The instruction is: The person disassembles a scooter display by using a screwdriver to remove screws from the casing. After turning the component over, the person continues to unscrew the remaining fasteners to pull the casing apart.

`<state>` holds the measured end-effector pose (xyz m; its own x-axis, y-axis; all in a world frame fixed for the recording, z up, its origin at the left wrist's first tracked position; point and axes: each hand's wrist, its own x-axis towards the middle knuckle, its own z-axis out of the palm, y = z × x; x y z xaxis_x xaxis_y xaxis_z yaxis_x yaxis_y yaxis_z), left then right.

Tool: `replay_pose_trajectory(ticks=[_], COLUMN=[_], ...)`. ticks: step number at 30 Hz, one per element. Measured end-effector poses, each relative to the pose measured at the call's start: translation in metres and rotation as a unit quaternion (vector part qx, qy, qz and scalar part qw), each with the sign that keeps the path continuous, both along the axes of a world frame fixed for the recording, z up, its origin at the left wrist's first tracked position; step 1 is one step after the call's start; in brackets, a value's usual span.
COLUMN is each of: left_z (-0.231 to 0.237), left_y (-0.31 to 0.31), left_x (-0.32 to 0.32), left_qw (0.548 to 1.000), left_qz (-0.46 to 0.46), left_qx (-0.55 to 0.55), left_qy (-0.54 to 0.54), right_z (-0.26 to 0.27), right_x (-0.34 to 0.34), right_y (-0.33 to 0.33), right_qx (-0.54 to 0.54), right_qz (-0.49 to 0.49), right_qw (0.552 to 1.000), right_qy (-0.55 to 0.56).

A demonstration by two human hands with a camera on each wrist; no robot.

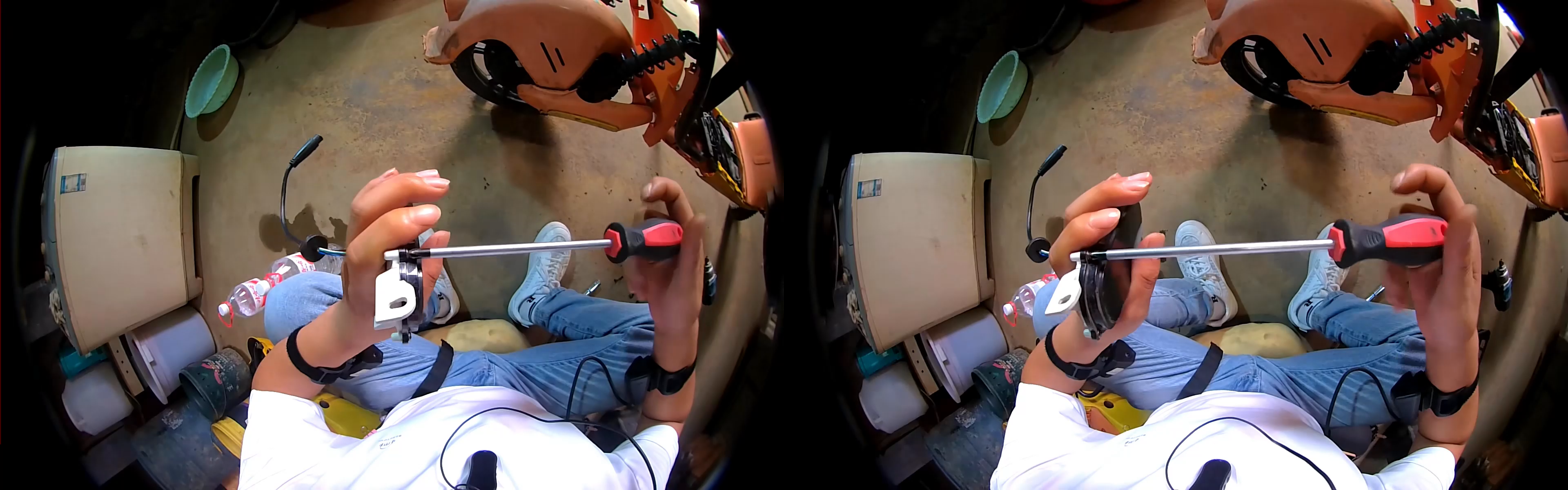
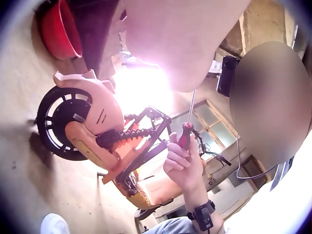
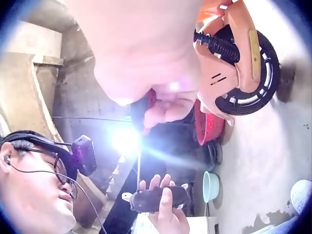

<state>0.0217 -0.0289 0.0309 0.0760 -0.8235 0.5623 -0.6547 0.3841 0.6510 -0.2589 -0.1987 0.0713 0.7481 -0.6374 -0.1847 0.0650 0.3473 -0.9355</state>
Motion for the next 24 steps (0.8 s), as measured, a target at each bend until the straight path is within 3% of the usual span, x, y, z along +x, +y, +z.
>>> replay_pose_trajectory(ticks=[1,2,4,6,9,15,17,19,22,24], left_z=[0.000,-0.001,-0.002,-0.001,0.002,-0.003,-0.009,-0.009,-0.013,-0.013], left_y=[0.000,-0.001,-0.005,-0.001,0.000,-0.002,-0.007,-0.005,-0.004,-0.003], left_x=[0.000,-0.001,-0.005,-0.001,0.000,0.000,-0.004,-0.006,-0.009,-0.009], left_qw=[1.000,1.000,0.996,0.999,1.000,1.000,0.993,0.989,0.978,0.979], left_qz=[0.002,0.002,0.050,0.023,-0.004,0.002,0.021,0.001,-0.010,-0.010], left_qx=[0.000,0.000,-0.054,-0.024,0.008,0.001,-0.065,-0.023,0.029,0.040], left_qy=[0.008,0.008,0.048,0.032,0.003,0.014,0.095,0.145,0.205,0.197], right_z=[0.008,0.000,0.001,0.001,-0.004,-0.002,-0.002,-0.004,-0.011,0.000], right_x=[0.009,0.018,0.019,0.021,-0.003,0.018,0.017,0.011,-0.009,0.002], right_y=[0.005,0.010,0.011,0.014,0.001,0.010,0.009,0.011,-0.003,0.006], right_qx=[-0.031,-0.109,-0.111,-0.125,-0.035,-0.170,-0.175,-0.175,-0.161,-0.162], right_qz=[-0.024,-0.057,-0.074,-0.134,-0.064,-0.076,-0.071,-0.101,-0.001,-0.031], right_qw=[0.997,0.991,0.990,0.981,0.995,0.980,0.981,0.977,0.984,0.982], right_qy=[0.065,0.044,0.043,0.068,0.065,0.067,0.044,0.071,0.076,0.094])
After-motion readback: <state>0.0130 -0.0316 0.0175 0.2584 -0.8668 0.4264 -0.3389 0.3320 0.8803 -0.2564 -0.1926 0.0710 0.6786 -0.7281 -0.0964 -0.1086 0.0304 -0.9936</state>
